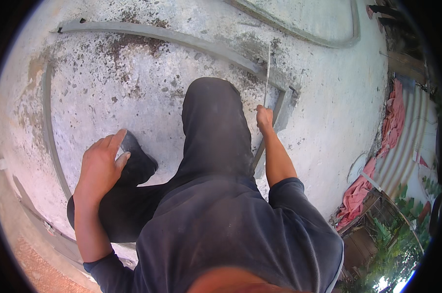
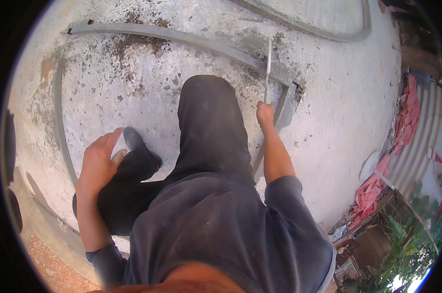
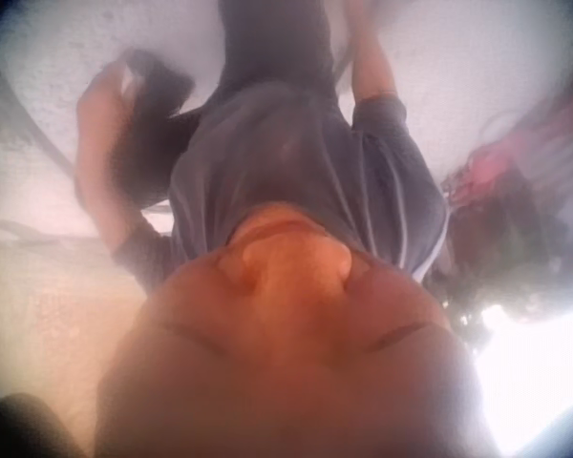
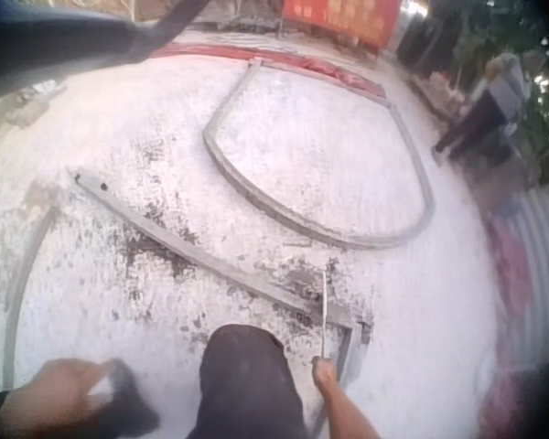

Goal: The person assembles a metal frame on a concrete floor, using a hammer to secure joints and a chisel to adjust connections. They position the frame, strike joints, and reposition components to complete the assembly.

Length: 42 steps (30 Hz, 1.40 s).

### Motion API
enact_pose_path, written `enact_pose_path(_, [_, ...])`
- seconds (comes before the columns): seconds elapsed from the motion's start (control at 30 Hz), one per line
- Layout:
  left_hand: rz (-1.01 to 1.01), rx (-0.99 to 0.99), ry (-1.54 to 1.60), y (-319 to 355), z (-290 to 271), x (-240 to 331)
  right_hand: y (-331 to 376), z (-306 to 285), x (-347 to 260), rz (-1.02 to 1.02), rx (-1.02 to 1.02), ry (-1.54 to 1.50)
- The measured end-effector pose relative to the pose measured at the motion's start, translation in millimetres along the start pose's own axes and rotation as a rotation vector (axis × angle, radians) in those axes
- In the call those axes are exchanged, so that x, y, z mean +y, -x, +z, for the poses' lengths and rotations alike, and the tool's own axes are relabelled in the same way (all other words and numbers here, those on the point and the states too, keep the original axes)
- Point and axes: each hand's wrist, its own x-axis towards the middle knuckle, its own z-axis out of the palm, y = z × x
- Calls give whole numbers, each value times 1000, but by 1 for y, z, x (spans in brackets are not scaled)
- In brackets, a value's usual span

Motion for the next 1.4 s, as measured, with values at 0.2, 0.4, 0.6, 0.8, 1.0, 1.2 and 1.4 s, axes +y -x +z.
enact_pose_path(0.2, [-23, -60, -7, -1, 5, 2, 54, 4, -87, -282, -65, 214])
enact_pose_path(0.4, [26, -36, -15, -3, 3, 10, 13, -11, -4, -95, 30, 137])
enact_pose_path(0.6, [35, -42, -60, 0, 11, 1, 51, -12, -58, -220, 85, 190])
enact_pose_path(0.8, [56, -34, -80, -4, 11, 0, 31, -24, -32, -103, -10, 45])
enact_pose_path(1.0, [35, -68, -58, 3, 15, -4, 46, -28, -56, -195, 125, 115])
enact_pose_path(1.2, [34, -79, -64, -12, 12, -8, 13, -19, 7, -213, 54, 15])
enact_pose_path(1.4, [22, -71, -40, -8, 14, -8, -17, -14, 18, -235, 172, 207])
